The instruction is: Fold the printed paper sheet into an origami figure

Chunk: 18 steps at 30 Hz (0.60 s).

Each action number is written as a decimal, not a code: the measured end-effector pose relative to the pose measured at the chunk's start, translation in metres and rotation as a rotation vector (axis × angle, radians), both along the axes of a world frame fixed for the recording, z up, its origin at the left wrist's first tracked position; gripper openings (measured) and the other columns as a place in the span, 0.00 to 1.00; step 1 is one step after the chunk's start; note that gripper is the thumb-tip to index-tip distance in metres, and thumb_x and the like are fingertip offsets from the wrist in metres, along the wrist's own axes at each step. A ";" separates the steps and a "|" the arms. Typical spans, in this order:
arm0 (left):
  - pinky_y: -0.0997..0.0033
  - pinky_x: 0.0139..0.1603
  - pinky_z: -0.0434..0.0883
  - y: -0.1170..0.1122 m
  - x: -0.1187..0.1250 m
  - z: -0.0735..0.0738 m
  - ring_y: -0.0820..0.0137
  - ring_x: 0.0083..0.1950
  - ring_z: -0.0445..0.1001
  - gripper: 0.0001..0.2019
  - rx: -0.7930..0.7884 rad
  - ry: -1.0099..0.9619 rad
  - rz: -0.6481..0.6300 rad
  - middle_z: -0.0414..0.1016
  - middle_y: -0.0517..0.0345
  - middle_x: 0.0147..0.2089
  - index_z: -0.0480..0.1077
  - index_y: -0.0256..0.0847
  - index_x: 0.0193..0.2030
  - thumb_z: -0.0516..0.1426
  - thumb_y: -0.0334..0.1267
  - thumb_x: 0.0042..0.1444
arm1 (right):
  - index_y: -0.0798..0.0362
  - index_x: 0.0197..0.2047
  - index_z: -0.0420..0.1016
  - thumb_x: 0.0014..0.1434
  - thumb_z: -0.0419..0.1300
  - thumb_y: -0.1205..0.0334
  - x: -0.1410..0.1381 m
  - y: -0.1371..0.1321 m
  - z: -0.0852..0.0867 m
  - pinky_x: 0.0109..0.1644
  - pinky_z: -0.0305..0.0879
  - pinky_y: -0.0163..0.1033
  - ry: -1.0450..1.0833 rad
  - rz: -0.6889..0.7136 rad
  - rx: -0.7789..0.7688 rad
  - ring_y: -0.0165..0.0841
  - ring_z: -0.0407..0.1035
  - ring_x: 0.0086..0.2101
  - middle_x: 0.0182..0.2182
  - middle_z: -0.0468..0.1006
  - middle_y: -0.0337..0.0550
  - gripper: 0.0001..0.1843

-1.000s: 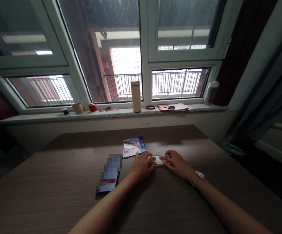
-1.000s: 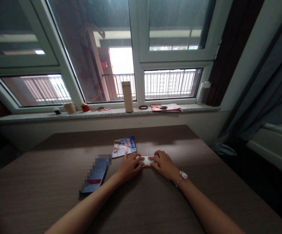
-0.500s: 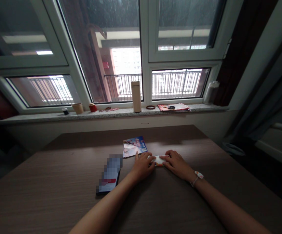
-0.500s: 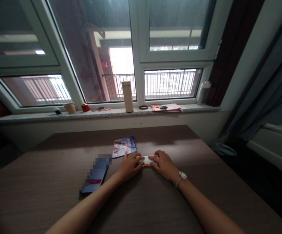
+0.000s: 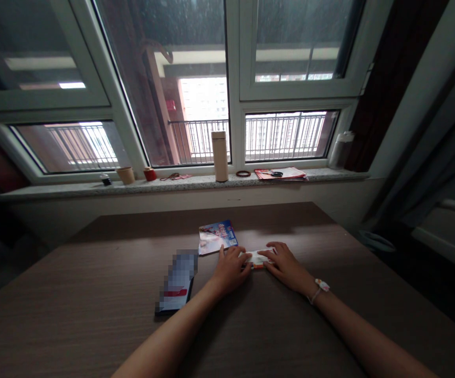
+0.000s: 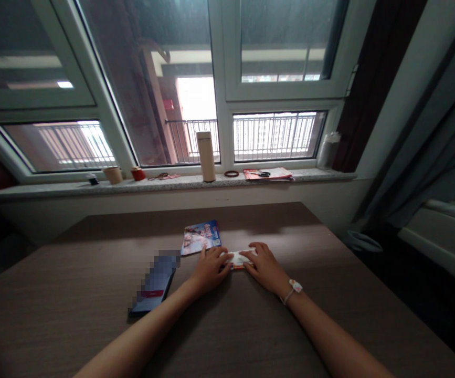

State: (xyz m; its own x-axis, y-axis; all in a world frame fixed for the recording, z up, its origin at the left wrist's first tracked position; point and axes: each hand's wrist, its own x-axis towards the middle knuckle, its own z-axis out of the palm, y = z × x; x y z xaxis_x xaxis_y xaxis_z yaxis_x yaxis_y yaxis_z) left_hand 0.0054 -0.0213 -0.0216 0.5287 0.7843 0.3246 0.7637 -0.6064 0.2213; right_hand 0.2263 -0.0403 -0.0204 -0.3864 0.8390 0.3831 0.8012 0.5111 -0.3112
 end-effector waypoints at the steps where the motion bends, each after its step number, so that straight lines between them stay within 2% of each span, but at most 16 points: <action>1: 0.41 0.65 0.48 -0.001 0.000 0.000 0.59 0.59 0.63 0.13 0.011 0.003 0.002 0.69 0.54 0.55 0.70 0.48 0.53 0.53 0.42 0.63 | 0.45 0.54 0.73 0.62 0.55 0.61 -0.001 -0.001 0.001 0.59 0.58 0.48 0.001 0.008 0.017 0.40 0.58 0.55 0.53 0.66 0.49 0.17; 6: 0.42 0.65 0.49 -0.007 0.001 0.002 0.58 0.58 0.63 0.15 0.036 0.016 -0.004 0.71 0.54 0.53 0.71 0.48 0.53 0.53 0.47 0.63 | 0.43 0.45 0.78 0.62 0.56 0.59 -0.002 -0.005 0.006 0.53 0.61 0.47 -0.044 0.006 0.025 0.40 0.62 0.49 0.47 0.70 0.46 0.11; 13: 0.41 0.66 0.44 -0.013 0.000 0.006 0.58 0.57 0.63 0.15 -0.013 -0.008 -0.053 0.73 0.56 0.49 0.72 0.52 0.52 0.53 0.48 0.62 | 0.44 0.46 0.77 0.63 0.54 0.53 -0.001 -0.003 0.005 0.51 0.63 0.47 -0.038 -0.113 -0.010 0.40 0.63 0.46 0.45 0.70 0.47 0.14; 18: 0.47 0.67 0.45 -0.015 -0.001 0.010 0.61 0.54 0.65 0.12 -0.056 -0.079 -0.152 0.75 0.58 0.47 0.75 0.52 0.49 0.54 0.45 0.62 | 0.48 0.47 0.76 0.64 0.53 0.56 0.000 0.001 -0.001 0.55 0.62 0.46 0.025 -0.070 -0.044 0.39 0.64 0.49 0.49 0.69 0.48 0.14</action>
